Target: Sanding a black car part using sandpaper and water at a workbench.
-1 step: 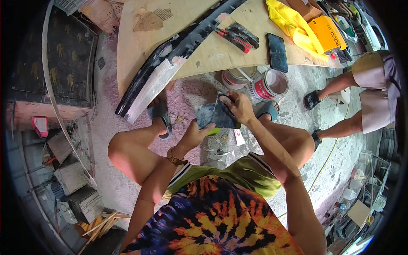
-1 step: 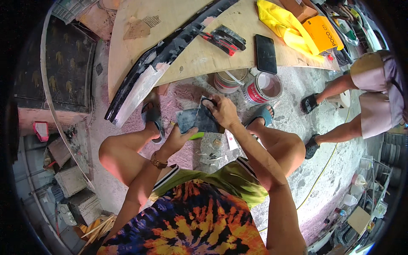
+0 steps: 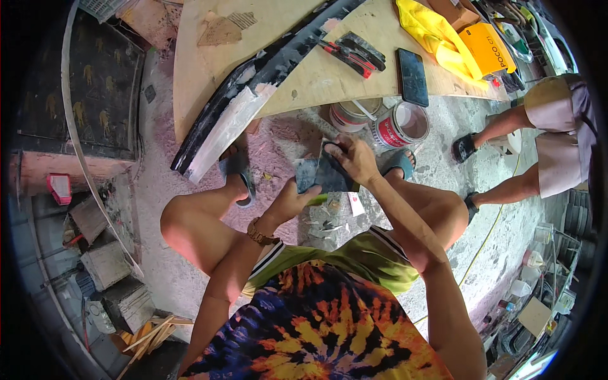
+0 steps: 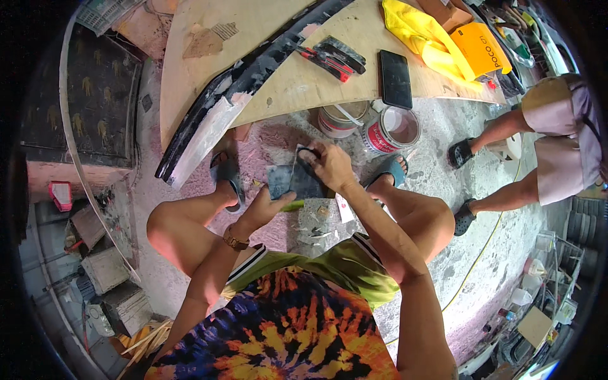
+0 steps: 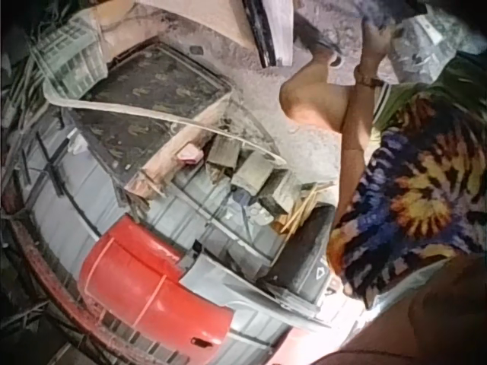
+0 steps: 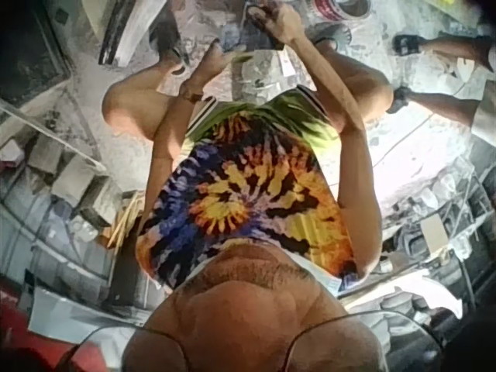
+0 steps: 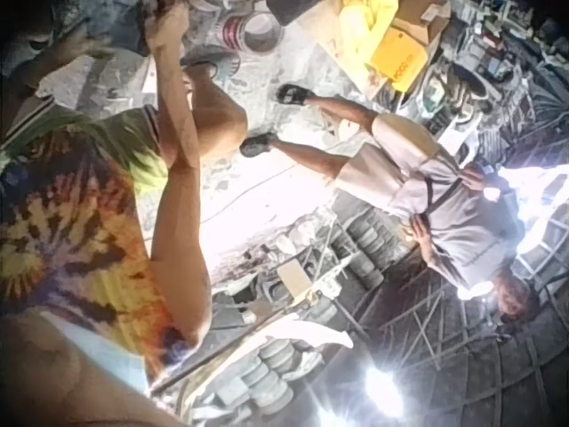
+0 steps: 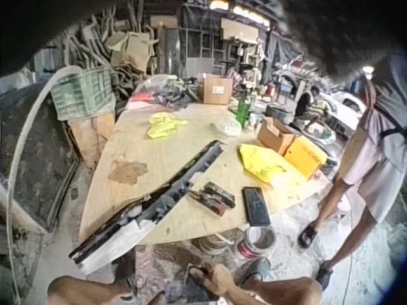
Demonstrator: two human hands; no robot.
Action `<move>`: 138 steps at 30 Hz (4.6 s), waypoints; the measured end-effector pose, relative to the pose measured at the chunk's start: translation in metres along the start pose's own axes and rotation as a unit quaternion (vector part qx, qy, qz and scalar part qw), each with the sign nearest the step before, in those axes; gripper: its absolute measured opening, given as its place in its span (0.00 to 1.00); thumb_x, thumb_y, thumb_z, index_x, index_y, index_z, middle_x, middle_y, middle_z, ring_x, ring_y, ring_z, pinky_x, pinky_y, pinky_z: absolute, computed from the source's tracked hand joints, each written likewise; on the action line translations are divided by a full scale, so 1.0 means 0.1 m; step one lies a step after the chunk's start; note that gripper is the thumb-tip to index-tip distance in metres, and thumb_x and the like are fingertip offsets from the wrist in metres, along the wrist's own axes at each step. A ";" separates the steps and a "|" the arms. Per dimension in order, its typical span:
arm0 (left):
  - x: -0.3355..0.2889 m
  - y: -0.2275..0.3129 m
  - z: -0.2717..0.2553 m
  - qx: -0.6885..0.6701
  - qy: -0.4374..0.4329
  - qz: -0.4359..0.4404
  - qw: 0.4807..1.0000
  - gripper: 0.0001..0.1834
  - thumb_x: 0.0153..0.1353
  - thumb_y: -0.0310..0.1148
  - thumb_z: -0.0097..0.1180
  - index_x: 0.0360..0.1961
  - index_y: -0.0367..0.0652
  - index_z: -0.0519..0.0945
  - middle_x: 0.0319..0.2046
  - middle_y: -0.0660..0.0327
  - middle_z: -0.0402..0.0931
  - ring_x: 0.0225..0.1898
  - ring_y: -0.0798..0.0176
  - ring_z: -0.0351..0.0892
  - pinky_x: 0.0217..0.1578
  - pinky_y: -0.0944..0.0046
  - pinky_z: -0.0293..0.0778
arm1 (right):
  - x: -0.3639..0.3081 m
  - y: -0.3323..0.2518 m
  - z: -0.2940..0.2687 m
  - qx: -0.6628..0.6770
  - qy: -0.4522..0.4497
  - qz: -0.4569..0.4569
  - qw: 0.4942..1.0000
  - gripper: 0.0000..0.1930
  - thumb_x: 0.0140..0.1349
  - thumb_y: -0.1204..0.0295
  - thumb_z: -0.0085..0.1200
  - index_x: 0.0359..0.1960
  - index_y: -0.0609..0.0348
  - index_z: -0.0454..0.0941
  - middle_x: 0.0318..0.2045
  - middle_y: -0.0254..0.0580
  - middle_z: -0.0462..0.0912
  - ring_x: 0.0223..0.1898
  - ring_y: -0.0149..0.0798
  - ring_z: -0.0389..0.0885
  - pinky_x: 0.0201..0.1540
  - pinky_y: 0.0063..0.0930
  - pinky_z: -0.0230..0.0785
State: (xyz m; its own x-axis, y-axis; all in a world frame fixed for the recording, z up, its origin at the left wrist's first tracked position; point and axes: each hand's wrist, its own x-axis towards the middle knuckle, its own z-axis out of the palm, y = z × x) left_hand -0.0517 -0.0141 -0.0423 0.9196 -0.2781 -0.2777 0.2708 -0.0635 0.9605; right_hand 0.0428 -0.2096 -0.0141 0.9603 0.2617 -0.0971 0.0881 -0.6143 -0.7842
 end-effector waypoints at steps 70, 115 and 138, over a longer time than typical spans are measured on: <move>0.12 0.20 0.14 -0.098 0.201 0.185 0.957 0.20 0.65 0.32 0.57 0.55 0.33 0.72 0.48 0.59 0.76 0.49 0.67 0.73 0.53 0.64 0.68 | 0.09 0.39 0.12 0.334 -0.053 0.102 0.936 0.11 0.66 0.66 0.55 0.38 0.62 0.77 0.30 0.29 0.77 0.34 0.23 0.71 0.38 0.23 0.66; 0.08 0.05 -0.20 -0.063 -0.235 -0.129 0.961 0.25 0.60 0.39 0.64 0.55 0.39 0.74 0.48 0.65 0.76 0.49 0.70 0.71 0.52 0.66 0.68 | 0.01 -0.23 -0.16 -0.065 -0.169 -0.197 0.963 0.11 0.63 0.63 0.54 0.43 0.54 0.79 0.38 0.49 0.82 0.42 0.55 0.79 0.43 0.41 0.72; -0.19 0.54 -0.57 -0.063 -0.144 -0.203 0.966 0.27 0.61 0.46 0.61 0.46 0.31 0.71 0.25 0.51 0.80 0.17 0.57 0.81 0.14 0.64 0.77 | -0.34 0.26 -0.42 0.396 -0.194 0.023 0.897 0.13 0.61 0.79 0.57 0.49 0.58 0.78 0.40 0.26 0.81 0.42 0.21 0.76 0.48 0.20 0.68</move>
State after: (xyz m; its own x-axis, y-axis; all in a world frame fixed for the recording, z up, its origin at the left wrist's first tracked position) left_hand -0.0383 0.0423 0.0134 0.6176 -0.5116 -0.5973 0.6415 -0.1118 0.7590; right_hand 0.0238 -0.2651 -0.0055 0.7794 0.5840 -0.2268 -0.3136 0.0502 -0.9482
